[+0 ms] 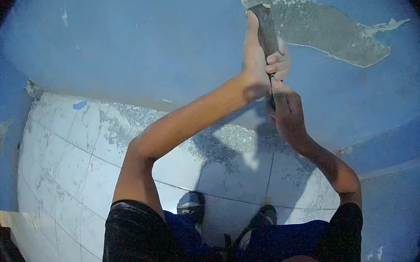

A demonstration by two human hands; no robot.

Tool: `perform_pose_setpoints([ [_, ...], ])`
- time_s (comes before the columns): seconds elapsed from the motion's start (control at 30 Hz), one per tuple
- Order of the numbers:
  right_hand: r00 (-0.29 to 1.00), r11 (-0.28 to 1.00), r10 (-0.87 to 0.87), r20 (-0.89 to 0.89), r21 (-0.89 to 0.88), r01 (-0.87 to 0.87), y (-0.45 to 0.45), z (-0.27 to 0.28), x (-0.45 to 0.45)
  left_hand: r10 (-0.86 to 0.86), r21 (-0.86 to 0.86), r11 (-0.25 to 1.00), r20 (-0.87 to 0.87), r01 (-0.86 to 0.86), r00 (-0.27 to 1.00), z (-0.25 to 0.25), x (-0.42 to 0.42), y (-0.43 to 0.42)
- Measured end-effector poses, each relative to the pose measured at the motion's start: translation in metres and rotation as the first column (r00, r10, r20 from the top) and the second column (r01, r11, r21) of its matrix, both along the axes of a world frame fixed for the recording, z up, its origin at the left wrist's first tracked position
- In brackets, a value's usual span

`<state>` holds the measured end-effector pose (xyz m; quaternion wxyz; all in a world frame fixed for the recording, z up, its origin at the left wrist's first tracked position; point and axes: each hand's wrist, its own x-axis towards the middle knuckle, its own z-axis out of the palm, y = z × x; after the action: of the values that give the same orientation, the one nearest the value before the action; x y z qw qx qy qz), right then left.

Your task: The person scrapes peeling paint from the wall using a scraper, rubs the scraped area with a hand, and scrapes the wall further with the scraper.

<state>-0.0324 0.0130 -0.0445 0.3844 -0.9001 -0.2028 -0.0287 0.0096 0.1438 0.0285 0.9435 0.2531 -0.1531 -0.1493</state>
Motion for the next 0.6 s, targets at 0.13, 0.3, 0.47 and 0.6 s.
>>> perform_pose_setpoints([
  [0.13, 0.994, 0.907, 0.037, -0.098, 0.420, 0.007, 0.001, 0.026, -0.014, -0.048, -0.009, 0.999, 0.007, 0.048, 0.999, -0.008, 0.002, -0.008],
  [0.3, 0.996, 0.976, -0.011, 0.086, 0.217, -0.008, -0.013, 0.028, -0.012, -0.051, -0.036, 0.998, 0.013, 0.051, 0.999, 0.002, 0.003, -0.010],
  [0.47, 1.000, 0.944, -0.019, 0.005, 0.330, 0.016, 0.006, 0.052, -0.013, -0.068, -0.077, 0.994, 0.128, 0.078, 0.990, 0.011, 0.003, -0.002],
  [0.6, 0.998, 0.944, -0.034, 0.060, 0.329, 0.012, 0.014, 0.052, -0.015, -0.150, -0.074, 0.983, 0.214, 0.169, 0.965, 0.007, 0.010, 0.005],
])
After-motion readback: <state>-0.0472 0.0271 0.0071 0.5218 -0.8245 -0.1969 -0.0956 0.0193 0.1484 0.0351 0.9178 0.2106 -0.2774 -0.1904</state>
